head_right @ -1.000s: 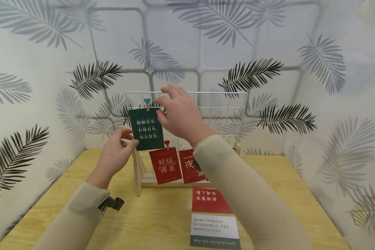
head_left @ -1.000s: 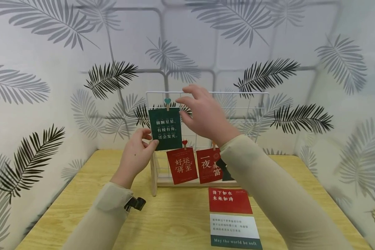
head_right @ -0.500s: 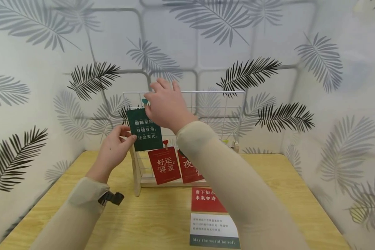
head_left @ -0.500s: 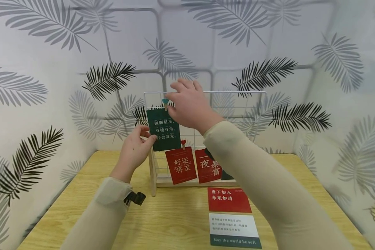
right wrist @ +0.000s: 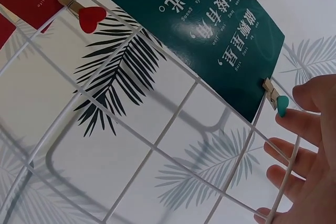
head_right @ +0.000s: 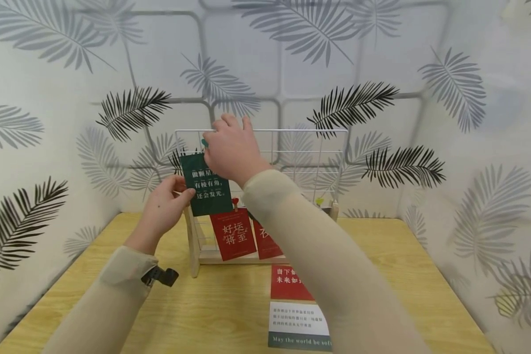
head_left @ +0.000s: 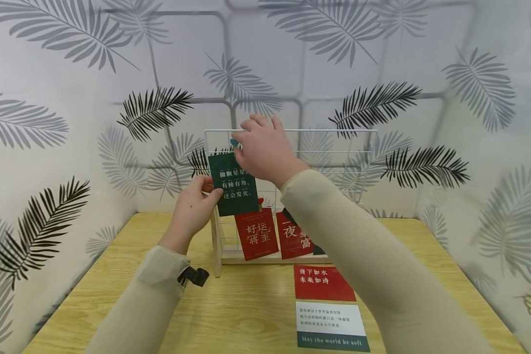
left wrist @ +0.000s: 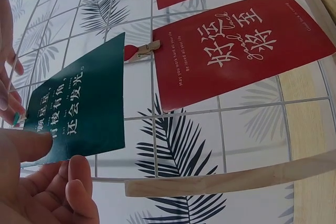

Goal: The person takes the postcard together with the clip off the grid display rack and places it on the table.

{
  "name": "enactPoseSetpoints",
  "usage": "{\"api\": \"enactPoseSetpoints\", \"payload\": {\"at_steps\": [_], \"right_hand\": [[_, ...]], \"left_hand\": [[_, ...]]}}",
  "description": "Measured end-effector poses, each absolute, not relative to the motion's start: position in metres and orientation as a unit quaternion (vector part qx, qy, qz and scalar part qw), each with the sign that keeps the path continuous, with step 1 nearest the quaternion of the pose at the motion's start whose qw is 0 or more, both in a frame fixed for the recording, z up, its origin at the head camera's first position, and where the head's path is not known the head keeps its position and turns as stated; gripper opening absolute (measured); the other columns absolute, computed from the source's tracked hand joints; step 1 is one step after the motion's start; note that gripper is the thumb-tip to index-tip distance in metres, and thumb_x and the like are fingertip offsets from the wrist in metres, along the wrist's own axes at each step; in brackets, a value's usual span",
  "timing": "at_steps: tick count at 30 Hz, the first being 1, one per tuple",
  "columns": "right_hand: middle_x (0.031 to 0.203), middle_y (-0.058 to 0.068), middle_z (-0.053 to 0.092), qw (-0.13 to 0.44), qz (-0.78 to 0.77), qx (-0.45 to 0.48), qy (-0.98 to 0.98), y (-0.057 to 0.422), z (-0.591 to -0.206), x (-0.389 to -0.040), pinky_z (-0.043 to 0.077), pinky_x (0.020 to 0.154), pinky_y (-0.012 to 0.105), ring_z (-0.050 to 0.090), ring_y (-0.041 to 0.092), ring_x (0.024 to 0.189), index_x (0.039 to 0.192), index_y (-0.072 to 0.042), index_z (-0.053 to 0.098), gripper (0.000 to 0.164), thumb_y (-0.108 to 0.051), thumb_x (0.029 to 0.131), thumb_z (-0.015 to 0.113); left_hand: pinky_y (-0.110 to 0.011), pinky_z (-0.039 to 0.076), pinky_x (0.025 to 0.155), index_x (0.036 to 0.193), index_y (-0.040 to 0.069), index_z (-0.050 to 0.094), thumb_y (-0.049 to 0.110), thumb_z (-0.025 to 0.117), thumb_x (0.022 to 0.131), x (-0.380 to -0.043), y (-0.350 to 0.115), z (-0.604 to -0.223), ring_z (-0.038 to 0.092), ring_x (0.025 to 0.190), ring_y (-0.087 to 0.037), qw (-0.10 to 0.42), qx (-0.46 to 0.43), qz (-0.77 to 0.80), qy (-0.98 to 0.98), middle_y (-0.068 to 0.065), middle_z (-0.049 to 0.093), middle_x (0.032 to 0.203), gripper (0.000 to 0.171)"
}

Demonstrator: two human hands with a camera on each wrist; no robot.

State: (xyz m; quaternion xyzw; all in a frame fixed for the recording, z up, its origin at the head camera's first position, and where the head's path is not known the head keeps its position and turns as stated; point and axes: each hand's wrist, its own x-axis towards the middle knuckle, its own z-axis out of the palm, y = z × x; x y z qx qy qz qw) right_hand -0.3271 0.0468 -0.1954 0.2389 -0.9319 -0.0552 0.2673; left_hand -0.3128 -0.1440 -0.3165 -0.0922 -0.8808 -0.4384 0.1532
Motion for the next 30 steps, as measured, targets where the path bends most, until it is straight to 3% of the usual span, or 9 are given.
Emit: {"api": "enactPoseSetpoints", "payload": {"at_steps": [5,12,30], "right_hand": [[0.149,0.0,0.05,0.269,-0.056,0.235,-0.932,0.044,-0.195,-0.328,0.019,0.118,0.058,0.031,0.027,0.146,0.142,-0.027,0.06,0.041,-0.037,0.104,0.05],[0.144,0.001,0.054,0.284,-0.047,0.234,-0.928,0.043,-0.198,-0.328,0.03,0.112,0.052,0.04,0.028,0.138,0.138,-0.027,0.064,0.037,-0.035,0.105,0.051],[0.125,-0.004,0.061,0.361,-0.009,0.22,-0.906,0.041,-0.207,-0.331,0.038,0.105,0.045,0.049,0.023,0.124,0.118,-0.028,0.075,0.023,-0.032,0.104,0.057]], "left_hand": [[-0.048,0.052,0.085,0.131,0.005,0.053,0.027,0.057,0.104,-0.315,-0.144,-0.315,0.06,0.099,-0.031,0.169,-0.095,-0.431,-0.881,-0.014,0.061,0.117,0.035],[-0.048,0.051,0.088,0.127,0.005,0.056,0.022,0.057,0.105,-0.317,-0.144,-0.315,0.061,0.101,-0.031,0.183,-0.097,-0.428,-0.879,-0.015,0.063,0.114,0.028],[-0.048,0.051,0.086,0.124,0.006,0.058,0.022,0.058,0.104,-0.317,-0.146,-0.316,0.059,0.097,-0.031,0.2,-0.088,-0.42,-0.881,-0.013,0.062,0.111,0.026]]}}
